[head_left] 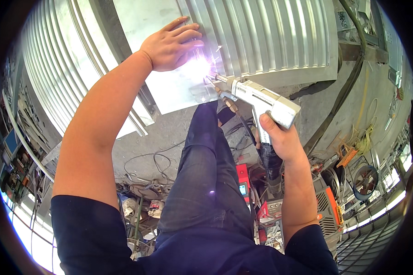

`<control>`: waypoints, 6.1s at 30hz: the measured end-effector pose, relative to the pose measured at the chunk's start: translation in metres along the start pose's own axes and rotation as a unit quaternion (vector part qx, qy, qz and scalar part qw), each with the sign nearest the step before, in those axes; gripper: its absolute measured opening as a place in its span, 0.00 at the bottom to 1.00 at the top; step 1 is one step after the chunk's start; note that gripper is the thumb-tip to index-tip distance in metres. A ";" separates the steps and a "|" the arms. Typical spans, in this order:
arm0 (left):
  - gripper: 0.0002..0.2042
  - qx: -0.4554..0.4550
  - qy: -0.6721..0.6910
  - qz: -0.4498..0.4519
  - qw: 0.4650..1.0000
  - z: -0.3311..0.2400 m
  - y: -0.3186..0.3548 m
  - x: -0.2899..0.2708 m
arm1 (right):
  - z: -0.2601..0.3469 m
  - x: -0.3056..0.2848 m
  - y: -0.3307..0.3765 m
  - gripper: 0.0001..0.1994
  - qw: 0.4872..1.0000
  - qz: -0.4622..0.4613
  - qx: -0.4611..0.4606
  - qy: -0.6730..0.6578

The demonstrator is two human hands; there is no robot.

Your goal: The person uses a handheld welding tool to join a metal strip to a corrugated metal sheet. They reposition the sheet and continue welding along the edges, then use a handheld grinder to smooth the welded seams.

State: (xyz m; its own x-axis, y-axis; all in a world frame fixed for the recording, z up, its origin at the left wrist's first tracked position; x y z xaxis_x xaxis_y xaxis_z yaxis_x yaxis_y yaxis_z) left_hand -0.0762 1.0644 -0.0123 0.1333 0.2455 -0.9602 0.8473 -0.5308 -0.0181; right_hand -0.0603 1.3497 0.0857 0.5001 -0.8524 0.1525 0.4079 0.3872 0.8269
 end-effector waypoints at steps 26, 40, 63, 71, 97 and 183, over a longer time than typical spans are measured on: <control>0.32 -0.155 -0.037 0.001 0.987 0.017 0.007 -0.005 | 0.042 -0.047 0.044 0.25 0.998 -0.046 0.036 0.018; 0.33 -0.175 0.030 0.065 0.982 0.018 0.004 -0.009 | 0.221 -0.069 0.041 0.23 0.981 -0.030 0.107 0.162; 0.35 -0.685 0.432 -0.552 -0.198 -0.251 -0.072 0.139 | 0.313 -0.073 -0.046 0.29 0.913 0.203 0.116 0.334; 0.37 -0.861 0.194 -0.436 -0.179 -0.218 -0.126 0.123 | 0.269 -0.016 -0.046 0.25 0.788 0.347 0.068 0.503; 0.36 -0.887 0.215 -0.355 -0.204 -0.208 -0.122 0.081 | 0.169 0.047 -0.123 0.22 0.743 0.393 0.075 0.537; 0.33 -0.901 0.211 -0.322 -0.199 -0.208 -0.124 0.086 | 0.175 0.021 -0.130 0.22 0.728 0.372 0.117 0.563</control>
State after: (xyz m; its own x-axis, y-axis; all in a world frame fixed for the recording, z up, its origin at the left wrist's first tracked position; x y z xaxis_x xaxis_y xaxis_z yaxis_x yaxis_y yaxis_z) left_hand -0.0632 1.3201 -0.0351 -0.4618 -0.2324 -0.8560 -0.8869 0.1360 0.4415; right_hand -0.2369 1.2199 0.0764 0.8794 0.4433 0.1737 -0.3716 0.4112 0.8324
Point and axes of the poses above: each hand's wrist, its own y-axis away from the middle knuckle, its own x-axis out of the palm, z = x × y, the point moved 6 cm from there along -y, towards the middle knuckle, and after that the axes turned 2 degrees about -y, right-handed, at the moved point
